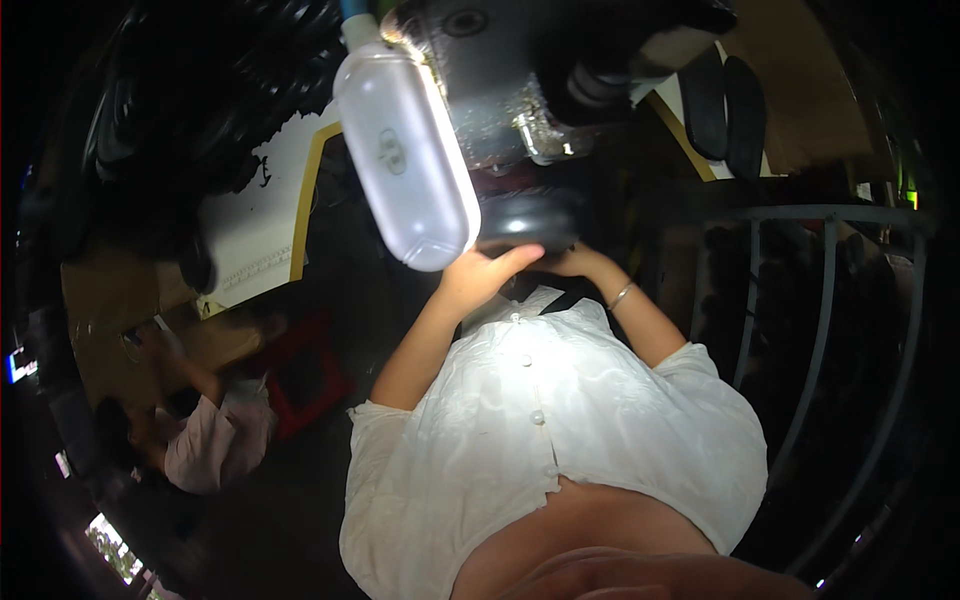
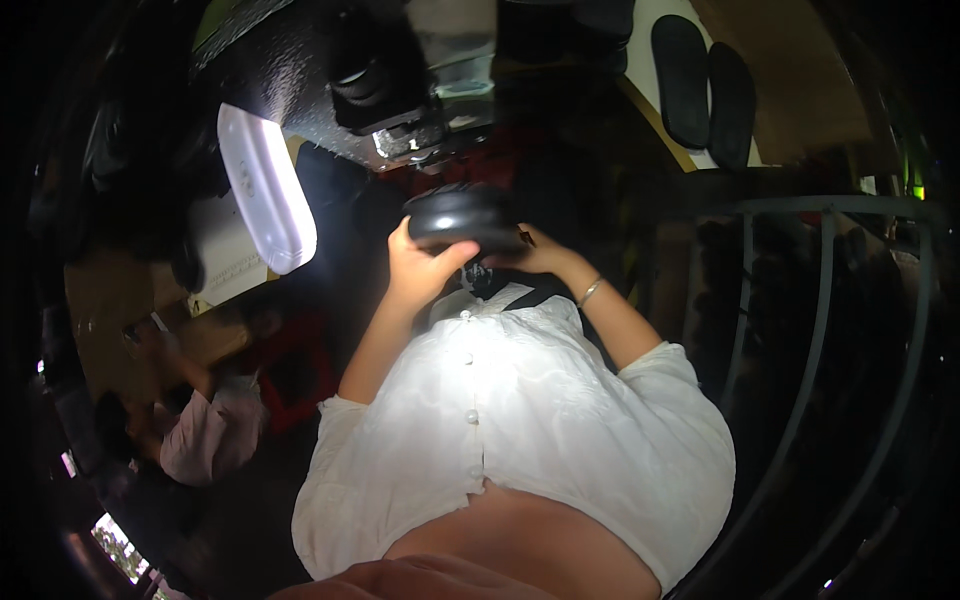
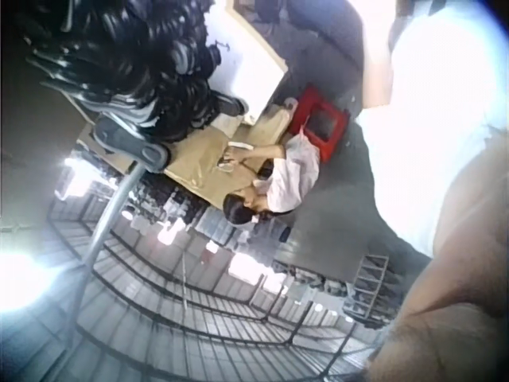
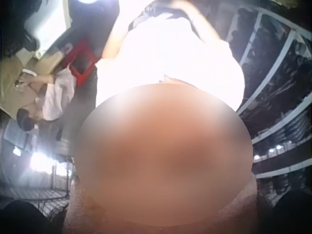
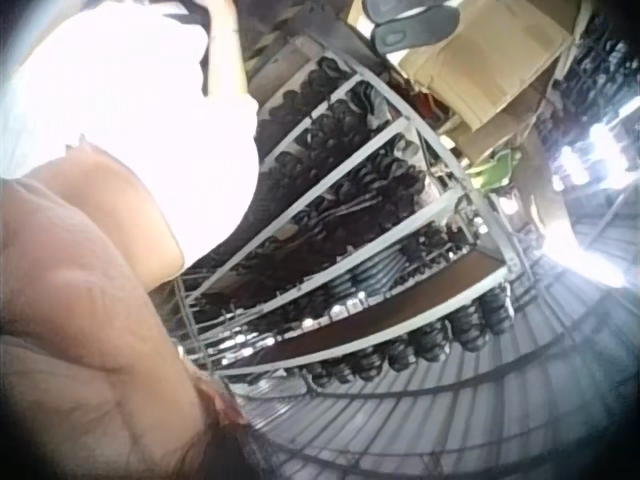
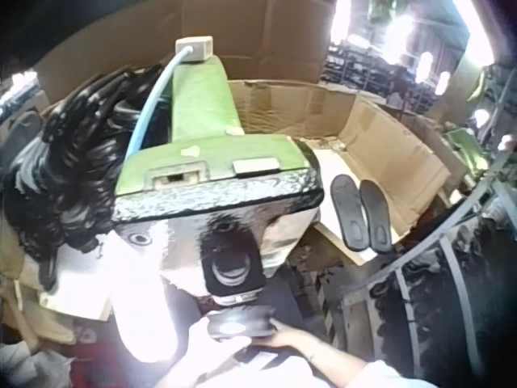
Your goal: The person uses a handheld electric polishing machine to buff the surface of black slippers. They hold the slippers with one hand and the machine with the other, repeatedly moving the tool over the footwear.
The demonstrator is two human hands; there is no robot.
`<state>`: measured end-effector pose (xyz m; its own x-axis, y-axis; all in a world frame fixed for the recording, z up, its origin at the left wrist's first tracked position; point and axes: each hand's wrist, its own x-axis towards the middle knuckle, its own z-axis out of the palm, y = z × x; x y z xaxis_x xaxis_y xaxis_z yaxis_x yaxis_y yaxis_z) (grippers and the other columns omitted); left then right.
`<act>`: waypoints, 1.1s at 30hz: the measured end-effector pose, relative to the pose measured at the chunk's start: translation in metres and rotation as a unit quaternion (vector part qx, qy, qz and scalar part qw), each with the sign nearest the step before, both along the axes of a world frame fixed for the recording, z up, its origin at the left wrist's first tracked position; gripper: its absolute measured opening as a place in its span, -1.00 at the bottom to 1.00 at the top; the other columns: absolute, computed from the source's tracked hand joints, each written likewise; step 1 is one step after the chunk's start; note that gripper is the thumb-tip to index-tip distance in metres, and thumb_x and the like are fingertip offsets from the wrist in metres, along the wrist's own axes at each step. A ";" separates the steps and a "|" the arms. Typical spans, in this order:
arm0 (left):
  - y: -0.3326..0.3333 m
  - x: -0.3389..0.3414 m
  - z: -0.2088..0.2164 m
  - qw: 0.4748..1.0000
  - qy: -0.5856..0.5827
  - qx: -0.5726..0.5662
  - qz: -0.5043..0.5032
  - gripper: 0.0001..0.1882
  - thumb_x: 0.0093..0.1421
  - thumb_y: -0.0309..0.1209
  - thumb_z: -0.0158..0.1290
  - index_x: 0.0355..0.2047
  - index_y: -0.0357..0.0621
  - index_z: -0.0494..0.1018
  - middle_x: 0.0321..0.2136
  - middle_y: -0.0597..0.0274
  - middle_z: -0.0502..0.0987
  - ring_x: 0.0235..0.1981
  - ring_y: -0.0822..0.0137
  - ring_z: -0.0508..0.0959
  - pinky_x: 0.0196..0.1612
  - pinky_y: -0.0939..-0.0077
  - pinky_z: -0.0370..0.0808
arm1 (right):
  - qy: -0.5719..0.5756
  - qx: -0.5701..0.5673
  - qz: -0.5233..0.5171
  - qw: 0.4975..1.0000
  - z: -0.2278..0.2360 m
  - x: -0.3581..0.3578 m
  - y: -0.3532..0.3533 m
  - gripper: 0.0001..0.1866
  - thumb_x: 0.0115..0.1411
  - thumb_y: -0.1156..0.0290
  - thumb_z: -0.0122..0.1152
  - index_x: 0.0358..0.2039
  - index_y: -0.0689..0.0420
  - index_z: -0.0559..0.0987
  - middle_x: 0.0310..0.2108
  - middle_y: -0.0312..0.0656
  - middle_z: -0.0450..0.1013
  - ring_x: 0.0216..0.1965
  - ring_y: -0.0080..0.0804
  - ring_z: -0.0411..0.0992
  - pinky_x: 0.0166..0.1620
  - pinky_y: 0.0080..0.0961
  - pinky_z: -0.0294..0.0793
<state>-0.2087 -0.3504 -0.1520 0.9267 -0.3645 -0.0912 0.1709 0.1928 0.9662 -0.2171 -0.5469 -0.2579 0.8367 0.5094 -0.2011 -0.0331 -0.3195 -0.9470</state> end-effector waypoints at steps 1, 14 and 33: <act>-0.010 0.009 0.016 0.999 -0.039 0.027 -0.002 -0.52 -0.10 -0.41 0.30 -0.16 -0.25 0.40 -0.31 0.19 0.53 -0.30 0.44 0.50 -0.18 0.53 0.43 | 0.034 0.003 -0.001 0.999 -0.004 -0.003 0.012 -0.63 0.00 0.32 0.31 -0.16 0.15 0.51 -0.22 -0.21 0.48 -0.17 -0.46 0.41 -0.10 -0.53 0.40; -0.006 0.030 0.022 0.991 -0.040 0.116 0.063 -0.77 -0.02 -0.49 0.22 -0.33 -0.32 0.51 -0.42 0.21 0.57 -0.42 0.50 0.51 -0.30 0.63 0.46 | 0.142 0.028 0.028 0.989 -0.006 -0.004 0.030 -0.52 -0.02 0.30 0.32 -0.09 0.21 0.45 -0.12 -0.17 0.43 -0.09 -0.41 0.35 -0.03 -0.50 0.34; 0.026 0.022 -0.017 0.988 -0.045 -0.057 0.135 -0.68 -0.03 -0.64 0.17 -0.24 -0.31 0.38 -0.32 0.17 0.51 -0.29 0.44 0.50 -0.15 0.57 0.44 | -0.118 0.323 -0.268 0.900 0.117 0.035 -0.138 -0.64 -0.18 0.69 0.18 -0.25 0.35 0.51 -0.31 -0.13 0.49 -0.26 -0.37 0.46 -0.08 -0.48 0.39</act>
<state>-0.1862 -0.3241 -0.1693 0.9940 -0.1066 0.0228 0.0136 0.3282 0.9445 -0.1818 -0.6849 -0.1414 0.9775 -0.0345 0.2083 0.2089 0.3030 -0.9298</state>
